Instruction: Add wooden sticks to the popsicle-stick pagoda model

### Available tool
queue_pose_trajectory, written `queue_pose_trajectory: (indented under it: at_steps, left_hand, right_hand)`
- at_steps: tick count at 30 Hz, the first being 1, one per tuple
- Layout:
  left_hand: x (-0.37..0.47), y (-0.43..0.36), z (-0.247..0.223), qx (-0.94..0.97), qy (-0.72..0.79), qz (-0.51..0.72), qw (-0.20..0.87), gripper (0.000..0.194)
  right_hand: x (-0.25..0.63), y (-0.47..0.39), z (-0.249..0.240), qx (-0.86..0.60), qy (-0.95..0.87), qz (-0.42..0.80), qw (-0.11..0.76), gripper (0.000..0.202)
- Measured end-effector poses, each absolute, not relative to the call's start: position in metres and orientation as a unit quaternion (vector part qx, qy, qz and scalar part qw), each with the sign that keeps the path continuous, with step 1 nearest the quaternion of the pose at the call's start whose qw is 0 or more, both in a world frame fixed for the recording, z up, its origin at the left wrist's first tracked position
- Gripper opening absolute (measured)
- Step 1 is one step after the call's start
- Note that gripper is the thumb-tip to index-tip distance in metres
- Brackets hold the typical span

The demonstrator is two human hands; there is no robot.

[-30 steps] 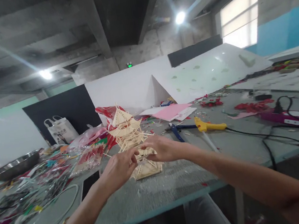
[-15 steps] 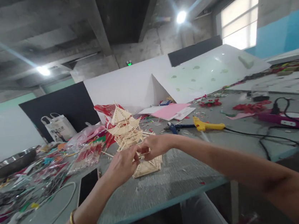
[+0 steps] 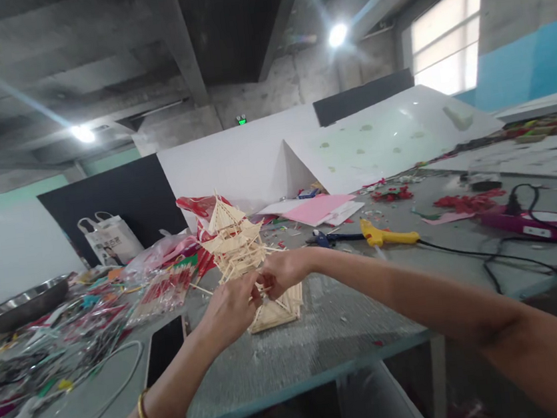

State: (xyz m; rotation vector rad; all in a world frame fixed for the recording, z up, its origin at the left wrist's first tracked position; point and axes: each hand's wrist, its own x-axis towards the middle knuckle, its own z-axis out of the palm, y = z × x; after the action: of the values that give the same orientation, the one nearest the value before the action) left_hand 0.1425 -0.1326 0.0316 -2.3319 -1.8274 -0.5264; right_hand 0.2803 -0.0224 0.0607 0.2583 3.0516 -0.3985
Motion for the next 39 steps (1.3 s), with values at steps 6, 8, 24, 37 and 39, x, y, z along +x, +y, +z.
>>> queue_pose_trajectory:
  at_steps: [6, 8, 24, 37, 39]
  left_hand:
    - [0.143, -0.133, 0.031, -0.777, -0.598, -0.182, 0.071, 0.026]
    - [0.143, -0.134, 0.03, -0.778, -0.596, -0.186, 0.074, 0.027]
    - [0.136, -0.146, 0.026, -0.764, -0.602, -0.192, 0.131, 0.012]
    - [0.134, -0.134, 0.024, -0.795, -0.566, -0.139, 0.166, 0.019]
    - [0.135, -0.133, 0.024, -0.789, -0.581, -0.136, 0.146, 0.02]
  right_hand:
    - [0.281, -0.022, 0.061, 0.088, 0.988, -0.125, 0.022, 0.013]
    - [0.281, -0.023, 0.062, 0.088, 0.988, -0.123, 0.028, 0.011]
    - [0.284, -0.027, 0.063, 0.128, 0.987, -0.094, 0.023, 0.017]
    - [0.284, -0.026, 0.063, 0.128, 0.986, -0.097, 0.036, 0.021]
    - [0.283, -0.024, 0.061, 0.117, 0.987, -0.103, 0.033, 0.02]
